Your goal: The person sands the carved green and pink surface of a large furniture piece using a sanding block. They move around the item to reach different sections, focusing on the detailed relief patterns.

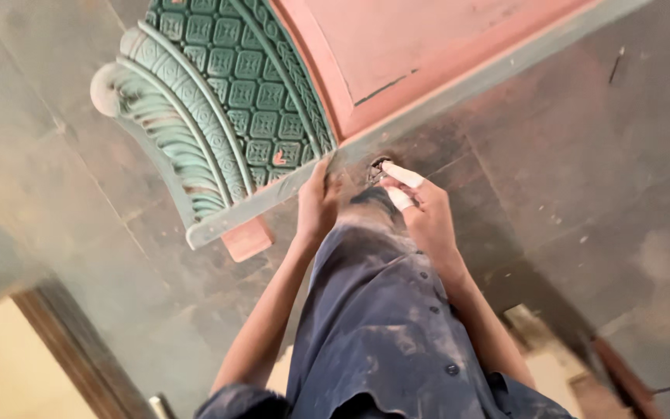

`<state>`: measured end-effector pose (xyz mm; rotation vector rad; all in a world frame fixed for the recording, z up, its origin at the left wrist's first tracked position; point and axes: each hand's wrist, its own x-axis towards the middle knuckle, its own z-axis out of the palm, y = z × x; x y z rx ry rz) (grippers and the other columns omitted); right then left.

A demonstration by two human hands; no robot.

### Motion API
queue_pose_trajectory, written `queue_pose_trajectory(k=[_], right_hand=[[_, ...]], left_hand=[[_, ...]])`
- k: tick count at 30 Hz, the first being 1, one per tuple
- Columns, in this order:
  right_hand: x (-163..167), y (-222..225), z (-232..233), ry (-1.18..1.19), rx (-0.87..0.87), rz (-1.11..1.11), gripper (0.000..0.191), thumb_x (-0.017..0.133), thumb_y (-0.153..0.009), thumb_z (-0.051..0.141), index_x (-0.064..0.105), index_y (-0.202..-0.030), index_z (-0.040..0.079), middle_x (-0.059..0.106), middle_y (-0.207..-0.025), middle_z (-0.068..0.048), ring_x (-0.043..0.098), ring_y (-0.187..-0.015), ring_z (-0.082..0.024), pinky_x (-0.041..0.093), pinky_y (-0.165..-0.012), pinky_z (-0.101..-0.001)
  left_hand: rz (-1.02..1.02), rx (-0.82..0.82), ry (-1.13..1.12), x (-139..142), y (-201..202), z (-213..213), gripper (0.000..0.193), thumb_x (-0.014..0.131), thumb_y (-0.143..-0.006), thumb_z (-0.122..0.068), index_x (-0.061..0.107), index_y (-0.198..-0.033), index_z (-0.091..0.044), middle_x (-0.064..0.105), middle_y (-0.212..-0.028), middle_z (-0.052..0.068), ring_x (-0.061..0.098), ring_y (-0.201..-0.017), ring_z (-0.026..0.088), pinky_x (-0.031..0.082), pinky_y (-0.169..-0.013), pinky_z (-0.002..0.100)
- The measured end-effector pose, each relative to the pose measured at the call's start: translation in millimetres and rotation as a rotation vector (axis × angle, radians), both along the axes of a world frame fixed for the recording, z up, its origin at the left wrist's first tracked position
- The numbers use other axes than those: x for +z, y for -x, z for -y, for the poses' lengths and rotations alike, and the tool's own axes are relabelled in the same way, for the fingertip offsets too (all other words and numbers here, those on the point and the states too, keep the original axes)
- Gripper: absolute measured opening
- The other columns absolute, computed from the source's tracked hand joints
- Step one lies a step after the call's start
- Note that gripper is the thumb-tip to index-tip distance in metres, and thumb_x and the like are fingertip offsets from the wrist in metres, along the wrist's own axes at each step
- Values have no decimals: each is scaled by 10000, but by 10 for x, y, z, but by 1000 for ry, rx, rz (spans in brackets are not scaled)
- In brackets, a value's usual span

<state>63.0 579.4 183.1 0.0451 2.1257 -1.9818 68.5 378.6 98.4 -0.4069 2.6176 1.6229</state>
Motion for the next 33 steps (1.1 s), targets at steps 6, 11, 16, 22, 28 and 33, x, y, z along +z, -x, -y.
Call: queue_pose_trajectory(k=[6, 11, 16, 22, 28, 33], right_hand=[[-261, 706, -421, -61, 64, 269, 310, 595, -1025, 134, 662, -1297, 3, 732, -1165, -53, 667, -1028, -116, 525, -917, -289], [-557, 1163, -681, 476, -65, 329, 180, 601, -1120, 90, 614, -1276, 1, 686, -1149, -74, 667, -1003, -169, 545, -875, -349], [-601, 1554, -920, 405, 15, 206, 300, 565, -1055, 32, 643, -1341, -19, 707, -1186, -93, 700, -1048, -189, 571, -941, -317], [-513, 1889, -1674, 286, 142, 228, 318, 557, -1042, 30, 636, -1349, 4, 710, -1187, -93, 700, -1028, -197, 579, -878, -349], [-638, 1941, -2230, 177, 239, 332, 317, 503, -1049, 60, 618, -1339, 2, 697, -1203, -112, 715, -1022, -217, 594, -838, -369], [-656, 1895, -2163, 220, 385, 321, 303, 483, -1085, 77, 600, -1354, -1, 680, -1260, -111, 705, -1053, -230, 587, -833, -373]], left_hand=[[-28, 26, -378, -33, 783, -801, 230, 581, -1037, -124, 646, -1228, -13, 731, -999, 187, 683, -932, 254, 559, -850, 374], [24, 17, -360, -16, 1040, -1476, 348, 580, -1019, -221, 586, -1299, -15, 708, -1116, 266, 695, -1045, 381, 541, -902, 434], [-9, -64, -153, -57, 1044, -1420, 356, 586, -1003, -316, 661, -1269, -93, 746, -1166, 209, 707, -1110, 379, 541, -931, 463], [193, 777, 663, -305, 822, -859, 697, 521, -1040, -457, 407, -1531, 25, 301, -1634, 264, 230, -1552, 414, 151, -1271, 533], [314, 481, 610, -486, 714, -1468, 924, 482, -982, -583, 188, -1581, 56, 135, -1670, 267, 82, -1562, 400, 69, -1250, 507], [145, 280, 427, -497, 644, -1869, 774, 509, -1020, -532, 312, -1591, -47, 223, -1711, 209, 185, -1598, 333, 192, -1289, 441]])
